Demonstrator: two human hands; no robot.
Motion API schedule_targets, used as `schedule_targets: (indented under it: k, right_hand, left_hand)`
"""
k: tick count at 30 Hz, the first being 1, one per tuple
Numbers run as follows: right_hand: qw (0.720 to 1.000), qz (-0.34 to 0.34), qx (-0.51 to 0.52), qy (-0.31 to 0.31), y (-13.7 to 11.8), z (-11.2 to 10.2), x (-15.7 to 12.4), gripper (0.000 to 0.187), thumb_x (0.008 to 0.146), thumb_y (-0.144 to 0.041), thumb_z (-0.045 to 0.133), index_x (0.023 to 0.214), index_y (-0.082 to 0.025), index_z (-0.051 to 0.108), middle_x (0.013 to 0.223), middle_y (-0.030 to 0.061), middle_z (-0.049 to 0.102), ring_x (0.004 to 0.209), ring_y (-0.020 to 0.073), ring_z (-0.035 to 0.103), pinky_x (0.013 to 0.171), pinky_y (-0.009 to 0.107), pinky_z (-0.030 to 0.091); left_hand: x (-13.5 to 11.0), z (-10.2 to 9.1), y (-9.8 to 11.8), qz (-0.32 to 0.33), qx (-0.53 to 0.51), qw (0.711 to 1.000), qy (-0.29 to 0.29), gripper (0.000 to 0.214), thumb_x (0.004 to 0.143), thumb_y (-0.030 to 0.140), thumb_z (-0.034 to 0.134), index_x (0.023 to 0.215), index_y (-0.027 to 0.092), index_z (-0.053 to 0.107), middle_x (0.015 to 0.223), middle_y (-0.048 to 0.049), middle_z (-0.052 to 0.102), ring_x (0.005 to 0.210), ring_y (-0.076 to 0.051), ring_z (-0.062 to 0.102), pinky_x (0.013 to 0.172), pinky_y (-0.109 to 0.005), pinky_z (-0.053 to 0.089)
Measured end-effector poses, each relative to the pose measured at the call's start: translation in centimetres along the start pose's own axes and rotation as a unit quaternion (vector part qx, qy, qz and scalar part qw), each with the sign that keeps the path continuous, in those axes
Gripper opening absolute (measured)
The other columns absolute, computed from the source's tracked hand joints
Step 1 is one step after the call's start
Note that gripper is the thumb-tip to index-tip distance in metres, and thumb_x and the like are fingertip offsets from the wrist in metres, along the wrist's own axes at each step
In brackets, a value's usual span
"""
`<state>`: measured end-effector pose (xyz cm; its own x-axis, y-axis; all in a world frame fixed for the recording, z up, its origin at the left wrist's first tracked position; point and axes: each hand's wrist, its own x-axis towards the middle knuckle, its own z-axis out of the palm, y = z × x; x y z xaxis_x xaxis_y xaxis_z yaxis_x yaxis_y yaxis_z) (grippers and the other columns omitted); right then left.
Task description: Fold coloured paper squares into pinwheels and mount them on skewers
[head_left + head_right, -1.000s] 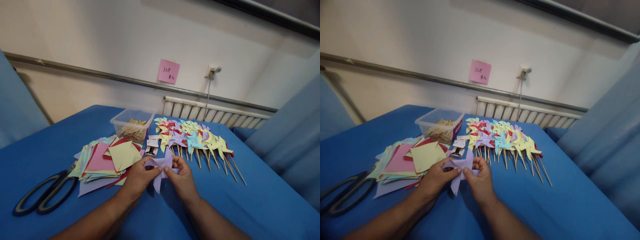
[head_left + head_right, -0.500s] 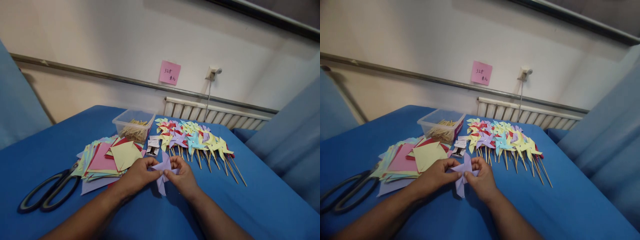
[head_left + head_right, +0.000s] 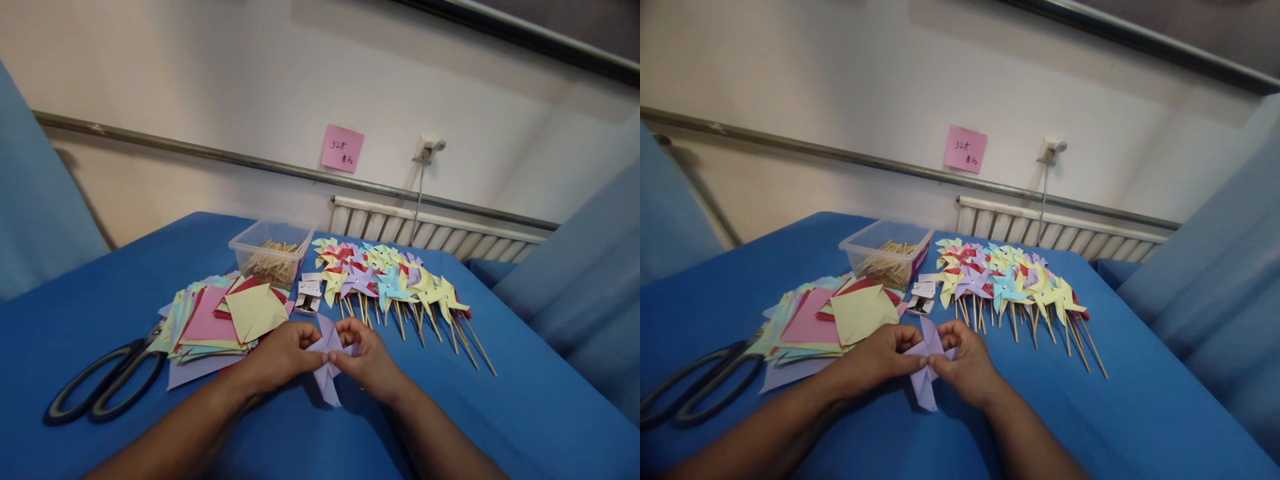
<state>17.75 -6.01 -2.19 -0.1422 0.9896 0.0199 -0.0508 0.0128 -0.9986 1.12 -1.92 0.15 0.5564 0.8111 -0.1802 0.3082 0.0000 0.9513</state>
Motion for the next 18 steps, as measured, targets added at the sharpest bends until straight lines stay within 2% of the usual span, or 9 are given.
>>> schedule_targets:
  k: [9, 18]
  right_hand:
    - [0.999, 0.008, 0.047, -0.015, 0.8, -0.3, 0.4, 0.035, 0.065, -0.027, 0.073, 0.09, -0.019, 0.051, 0.069, -0.0032, 0.059, 0.055, 0.01, 0.054, 0.058, 0.025, 0.042]
    - [0.999, 0.013, 0.034, -0.006, 1.2, 0.1, 0.3, 0.035, 0.065, -0.031, 0.075, 0.089, -0.02, 0.052, 0.068, -0.0041, 0.058, 0.053, 0.0092, 0.051, 0.057, 0.024, 0.042]
  left_hand:
    - [0.1, -0.2, -0.2, -0.011, -0.014, 1.0, -0.008, 0.014, 0.064, 0.024, 0.065, 0.067, 0.015, 0.054, 0.061, 0.0047, 0.053, 0.056, -0.011, 0.046, 0.052, -0.023, 0.031]
    - [0.2, 0.0, -0.7, 0.002, 0.025, 1.0, -0.004, 0.013, 0.063, 0.022, 0.062, 0.064, 0.017, 0.051, 0.058, 0.006, 0.051, 0.053, -0.01, 0.044, 0.049, -0.022, 0.03]
